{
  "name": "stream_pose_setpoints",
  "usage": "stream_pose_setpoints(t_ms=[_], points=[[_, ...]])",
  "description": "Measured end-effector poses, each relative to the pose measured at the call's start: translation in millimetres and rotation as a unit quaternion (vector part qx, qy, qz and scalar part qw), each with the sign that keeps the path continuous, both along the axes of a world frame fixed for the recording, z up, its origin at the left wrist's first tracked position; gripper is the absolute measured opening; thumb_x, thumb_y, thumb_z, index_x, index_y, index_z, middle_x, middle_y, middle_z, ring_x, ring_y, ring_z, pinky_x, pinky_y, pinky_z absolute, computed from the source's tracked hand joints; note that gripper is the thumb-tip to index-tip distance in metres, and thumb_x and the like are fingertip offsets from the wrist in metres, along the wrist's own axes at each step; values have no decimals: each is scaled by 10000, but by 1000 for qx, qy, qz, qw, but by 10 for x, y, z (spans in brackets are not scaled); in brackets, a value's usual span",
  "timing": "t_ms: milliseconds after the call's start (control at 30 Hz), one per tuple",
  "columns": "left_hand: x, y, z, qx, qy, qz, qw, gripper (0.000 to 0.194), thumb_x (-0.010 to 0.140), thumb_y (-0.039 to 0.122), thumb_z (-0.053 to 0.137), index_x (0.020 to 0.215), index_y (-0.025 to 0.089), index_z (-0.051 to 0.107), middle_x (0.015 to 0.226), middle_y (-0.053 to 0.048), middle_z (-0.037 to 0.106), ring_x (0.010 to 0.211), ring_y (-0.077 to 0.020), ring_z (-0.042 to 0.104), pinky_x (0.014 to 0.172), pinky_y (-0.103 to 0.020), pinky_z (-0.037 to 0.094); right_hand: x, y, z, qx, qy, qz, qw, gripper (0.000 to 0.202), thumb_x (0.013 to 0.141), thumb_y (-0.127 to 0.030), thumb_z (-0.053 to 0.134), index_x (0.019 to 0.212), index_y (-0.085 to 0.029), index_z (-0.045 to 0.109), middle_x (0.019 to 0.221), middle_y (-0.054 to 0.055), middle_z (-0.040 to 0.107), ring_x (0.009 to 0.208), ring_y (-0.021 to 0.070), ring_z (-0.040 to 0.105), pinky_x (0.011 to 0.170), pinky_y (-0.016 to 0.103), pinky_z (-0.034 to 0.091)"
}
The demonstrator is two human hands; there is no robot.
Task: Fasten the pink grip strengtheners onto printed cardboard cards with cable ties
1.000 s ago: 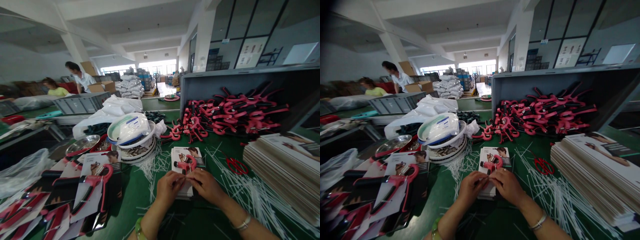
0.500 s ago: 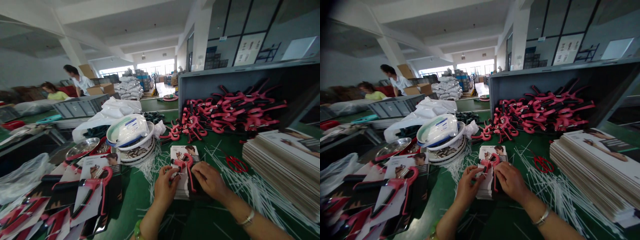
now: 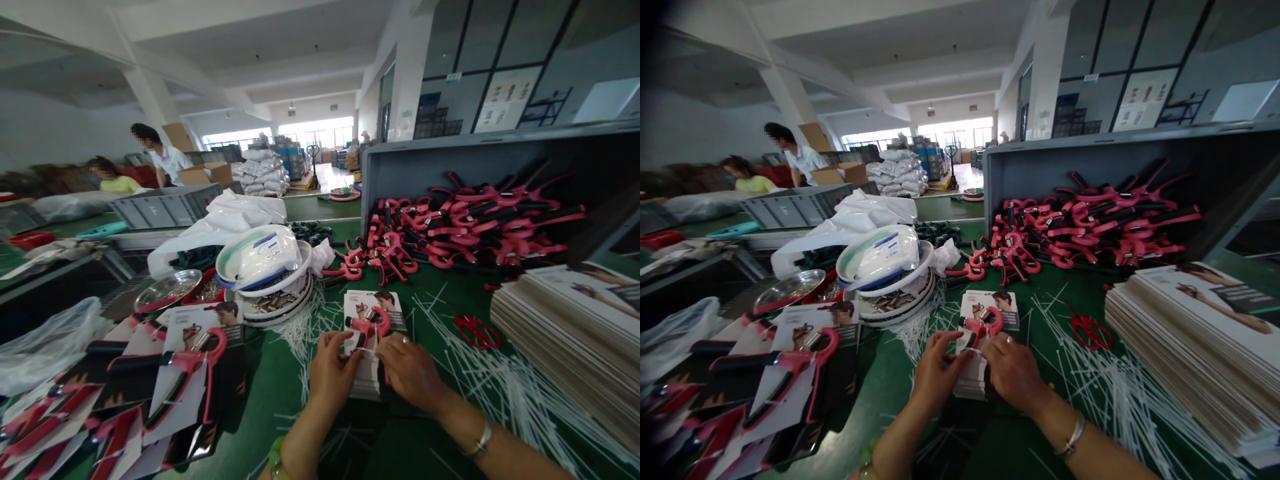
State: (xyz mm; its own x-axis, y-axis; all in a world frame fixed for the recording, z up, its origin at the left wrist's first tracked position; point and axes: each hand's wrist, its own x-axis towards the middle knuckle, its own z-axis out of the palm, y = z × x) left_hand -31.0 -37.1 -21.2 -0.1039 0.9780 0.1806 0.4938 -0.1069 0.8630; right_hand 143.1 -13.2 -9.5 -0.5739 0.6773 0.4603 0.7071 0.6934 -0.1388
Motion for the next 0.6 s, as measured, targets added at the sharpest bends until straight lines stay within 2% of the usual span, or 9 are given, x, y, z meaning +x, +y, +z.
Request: stream_pose_setpoints(t_ms=[100,233,333,433,600], points=[[17,-13,22,15,21,-19,999,288,805,281,569,1088,264,617,1148,-69,502,912,-156,589,744,-279,521,48,-24,-65,-4,22,-14,1000,250,795,-54,407,871,-180,609,868,80,662,825,192,589,718,291,481],[36,12,64,75,107,-75,989,195,779,329,621,958,299,696,1222,-66,510,1085,-226,512,915,-385,437,56,-12,-87,0,33,19,999,251,814,-57,390,856,-180,605,849,74,659,816,186,588,720,292,481],[25,84,79,92,132,-99,982,127,778,315,630,864,286,719,1160,-58,564,1045,-219,529,892,-373,436,58,-3,-91,15,31,31,999,259,806,-45,385,853,-172,605,850,78,654,816,188,586,712,292,482],[-13,145,115,105,167,-127,972,128,795,295,608,865,287,715,1153,-48,572,999,-198,543,874,-351,437,63,-17,-109,36,36,22,998,261,808,-46,384,860,-171,607,842,78,651,806,189,588,686,285,482],[-54,131,279,93,281,-132,946,143,787,287,596,879,315,702,1212,-27,562,1055,-257,512,880,-419,406,135,-116,-181,75,91,1,993,236,855,-79,383,864,-180,597,825,73,651,823,184,590,741,294,485]])
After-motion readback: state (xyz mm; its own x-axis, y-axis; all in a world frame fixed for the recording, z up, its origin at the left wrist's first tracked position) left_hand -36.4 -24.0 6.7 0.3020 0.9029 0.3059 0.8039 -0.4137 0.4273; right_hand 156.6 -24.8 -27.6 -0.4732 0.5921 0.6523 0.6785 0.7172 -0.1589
